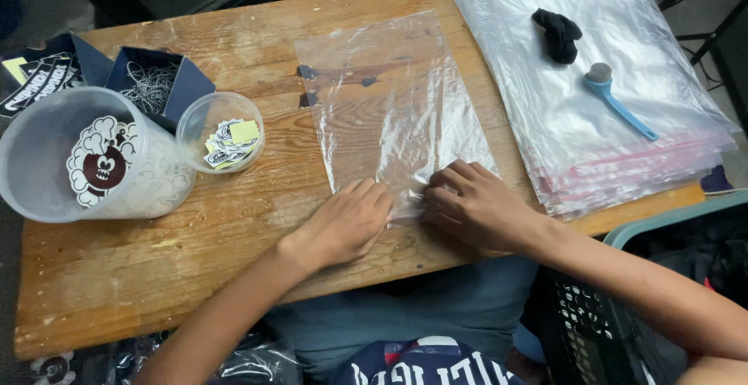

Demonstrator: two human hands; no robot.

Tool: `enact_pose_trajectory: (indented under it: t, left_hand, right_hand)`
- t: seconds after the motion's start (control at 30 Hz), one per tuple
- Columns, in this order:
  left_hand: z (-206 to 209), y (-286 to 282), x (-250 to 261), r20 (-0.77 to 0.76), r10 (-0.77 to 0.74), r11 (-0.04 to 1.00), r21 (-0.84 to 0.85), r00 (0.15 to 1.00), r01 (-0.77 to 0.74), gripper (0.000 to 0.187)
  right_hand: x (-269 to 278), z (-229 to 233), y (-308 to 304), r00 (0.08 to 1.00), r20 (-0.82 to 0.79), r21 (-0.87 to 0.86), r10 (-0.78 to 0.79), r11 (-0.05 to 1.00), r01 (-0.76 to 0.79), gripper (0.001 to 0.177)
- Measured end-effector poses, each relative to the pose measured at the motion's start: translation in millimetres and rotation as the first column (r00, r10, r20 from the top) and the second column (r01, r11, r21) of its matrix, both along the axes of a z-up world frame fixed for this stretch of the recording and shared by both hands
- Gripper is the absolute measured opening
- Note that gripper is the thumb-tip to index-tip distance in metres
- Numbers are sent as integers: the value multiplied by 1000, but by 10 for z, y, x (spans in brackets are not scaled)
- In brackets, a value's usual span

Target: The person cleans a black fanny pack using a blue brush and a black cloth. They then apply a sticker to the bag, wipe a plastic bag, and place the fanny pack inside the plastic bag for packaging.

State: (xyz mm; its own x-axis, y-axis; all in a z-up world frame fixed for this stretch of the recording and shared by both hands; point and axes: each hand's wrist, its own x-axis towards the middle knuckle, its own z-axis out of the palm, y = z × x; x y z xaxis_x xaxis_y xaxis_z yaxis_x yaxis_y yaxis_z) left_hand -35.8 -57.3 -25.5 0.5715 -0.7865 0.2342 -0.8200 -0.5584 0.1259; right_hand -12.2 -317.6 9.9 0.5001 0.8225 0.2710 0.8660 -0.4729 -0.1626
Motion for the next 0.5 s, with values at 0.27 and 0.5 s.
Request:
enact_pose_trajectory:
  t: [0.27,0.5]
  left_hand:
    - [115,18,4,-213,88,980,-157,973,-123,19]
    - [401,-131,-89,-270,120,965,-195,955,-176,28]
  right_hand:
    - [53,-110,20,998,58,-16,17,1000,-16,16]
    - [49,-138,69,992,122,73,-4,997,-4,13]
